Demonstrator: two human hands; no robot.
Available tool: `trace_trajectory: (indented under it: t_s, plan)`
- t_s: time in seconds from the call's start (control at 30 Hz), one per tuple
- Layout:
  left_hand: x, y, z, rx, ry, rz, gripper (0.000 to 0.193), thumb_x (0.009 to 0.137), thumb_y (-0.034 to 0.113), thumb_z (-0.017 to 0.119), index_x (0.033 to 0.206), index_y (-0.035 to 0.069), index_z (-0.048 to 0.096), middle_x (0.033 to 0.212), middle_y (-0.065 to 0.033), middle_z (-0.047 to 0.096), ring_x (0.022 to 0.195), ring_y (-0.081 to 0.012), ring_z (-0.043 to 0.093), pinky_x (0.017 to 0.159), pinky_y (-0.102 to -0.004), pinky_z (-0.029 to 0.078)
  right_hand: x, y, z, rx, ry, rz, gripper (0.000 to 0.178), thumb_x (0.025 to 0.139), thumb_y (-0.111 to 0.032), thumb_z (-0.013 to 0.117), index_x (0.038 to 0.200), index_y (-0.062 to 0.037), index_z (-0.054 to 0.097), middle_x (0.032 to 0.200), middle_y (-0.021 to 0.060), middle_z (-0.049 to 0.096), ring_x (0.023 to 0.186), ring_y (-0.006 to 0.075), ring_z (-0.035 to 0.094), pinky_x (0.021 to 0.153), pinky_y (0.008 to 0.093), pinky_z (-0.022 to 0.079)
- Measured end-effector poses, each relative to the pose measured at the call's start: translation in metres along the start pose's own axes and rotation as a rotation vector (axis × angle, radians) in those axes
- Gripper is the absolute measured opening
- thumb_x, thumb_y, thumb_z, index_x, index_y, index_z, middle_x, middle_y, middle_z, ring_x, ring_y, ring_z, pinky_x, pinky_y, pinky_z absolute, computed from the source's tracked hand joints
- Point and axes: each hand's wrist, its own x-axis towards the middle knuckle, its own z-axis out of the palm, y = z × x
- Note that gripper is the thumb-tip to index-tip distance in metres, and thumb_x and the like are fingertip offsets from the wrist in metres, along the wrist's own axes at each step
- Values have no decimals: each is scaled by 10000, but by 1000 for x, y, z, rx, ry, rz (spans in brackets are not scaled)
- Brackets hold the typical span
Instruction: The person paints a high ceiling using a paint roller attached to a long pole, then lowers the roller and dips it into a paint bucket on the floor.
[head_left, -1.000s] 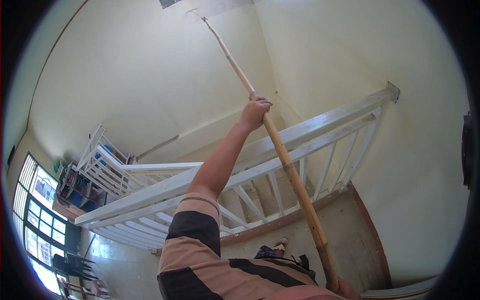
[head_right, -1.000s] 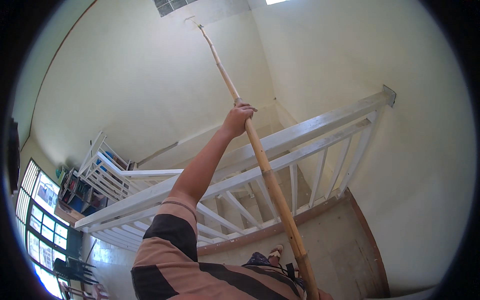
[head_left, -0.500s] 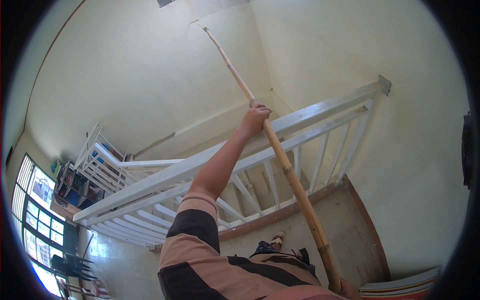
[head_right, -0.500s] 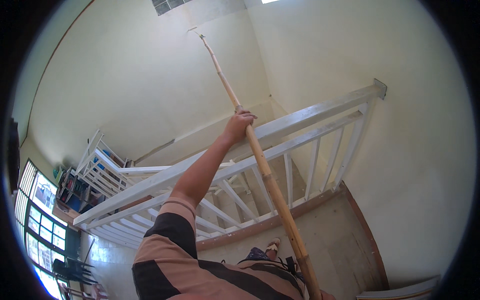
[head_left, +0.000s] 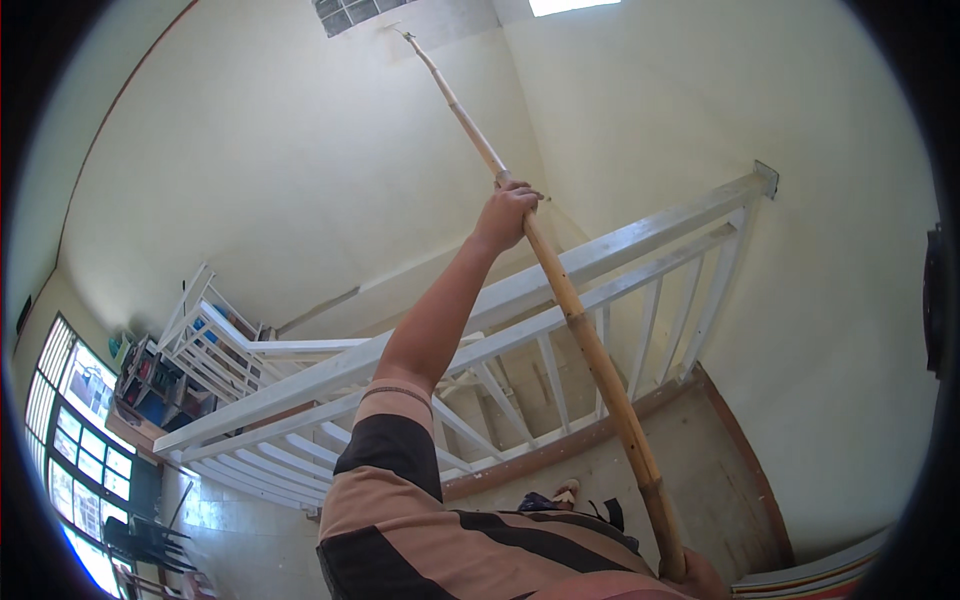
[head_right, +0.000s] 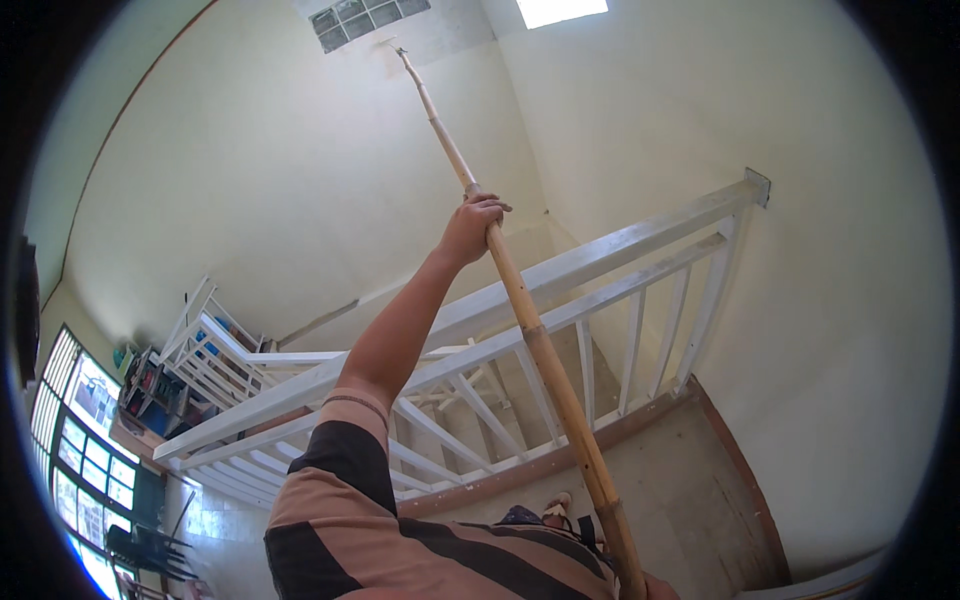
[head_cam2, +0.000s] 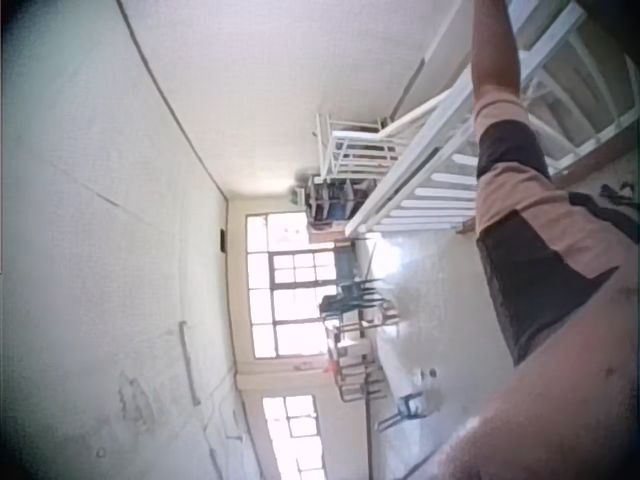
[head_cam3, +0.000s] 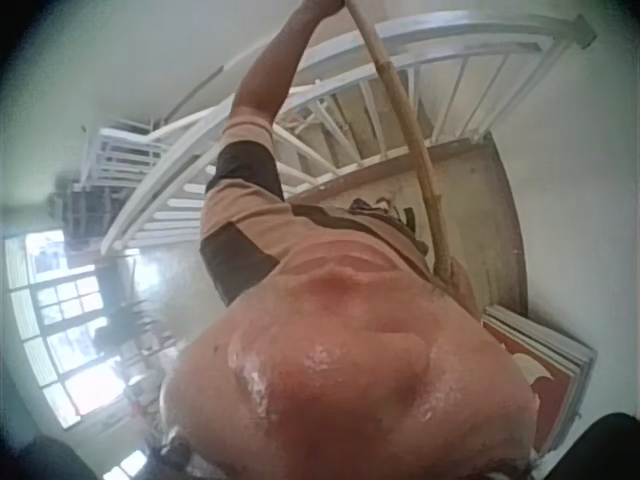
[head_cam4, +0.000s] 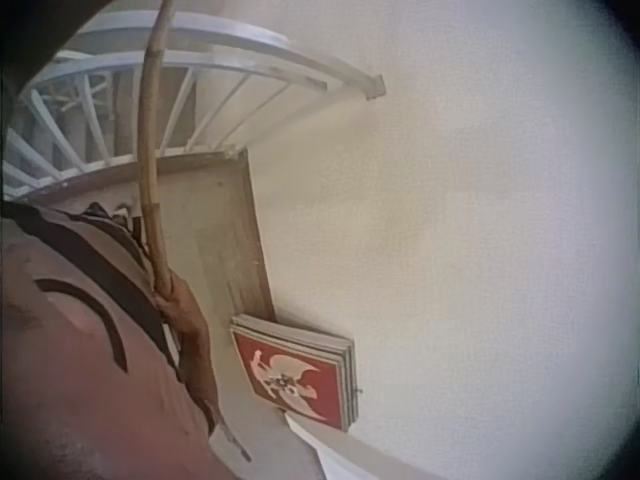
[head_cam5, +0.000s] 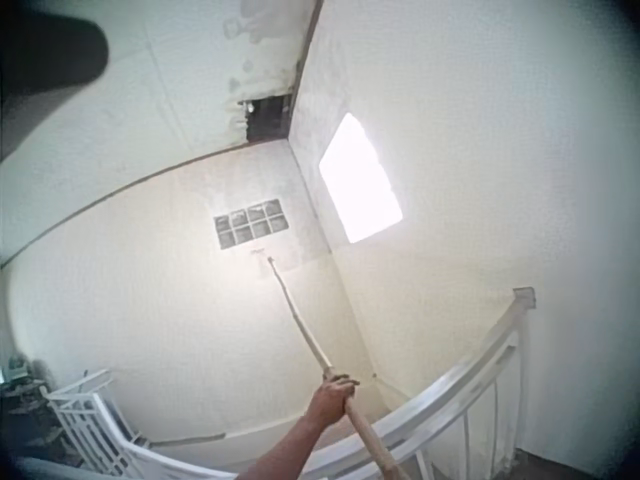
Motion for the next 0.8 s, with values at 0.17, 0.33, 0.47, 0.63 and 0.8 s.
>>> trace_trajectory:
  t_s: [0.17,0.33,0.47,0.63,0.8]
  plan:
    - [18,-17,-2,28,27,4,137,688,-76,642,776,25,615,1012,-42,690,1083,-265,586,899,-383,507,16,-7,5,77,22,-101,439,803,-394,688,1021,-61,505,808,4,444,735,166,410,636,301,383]
    - [27,-37,-5,48,3,21,202,715,-29,621,893,43,685,974,-97,679,1072,-272,587,928,-403,479,30,-17,6,121,15,-27,474,787,-360,691,1080,-35,511,840,16,475,756,168,431,643,307,394]
    - [31,-51,-2,54,8,30,205,718,-28,620,897,45,688,966,-96,681,1066,-271,590,924,-402,481,50,-20,1,149,-23,-72,558,776,-343,700,1167,-7,487,908,36,523,808,177,477,673,312,420]
    - [28,-65,8,68,-49,16,194,711,-21,627,881,50,690,959,-93,683,1047,-270,596,916,-396,483,70,-21,1,182,-74,-40,579,778,-311,691,1205,11,470,970,75,569,860,184,521,714,316,442]
    - [18,-63,25,58,-84,-18,179,670,-68,657,818,32,646,1007,-43,690,1068,-266,592,900,-375,506,71,-15,1,97,-43,-78,511,796,-243,617,1211,16,469,1003,106,581,892,184,541,741,309,447]
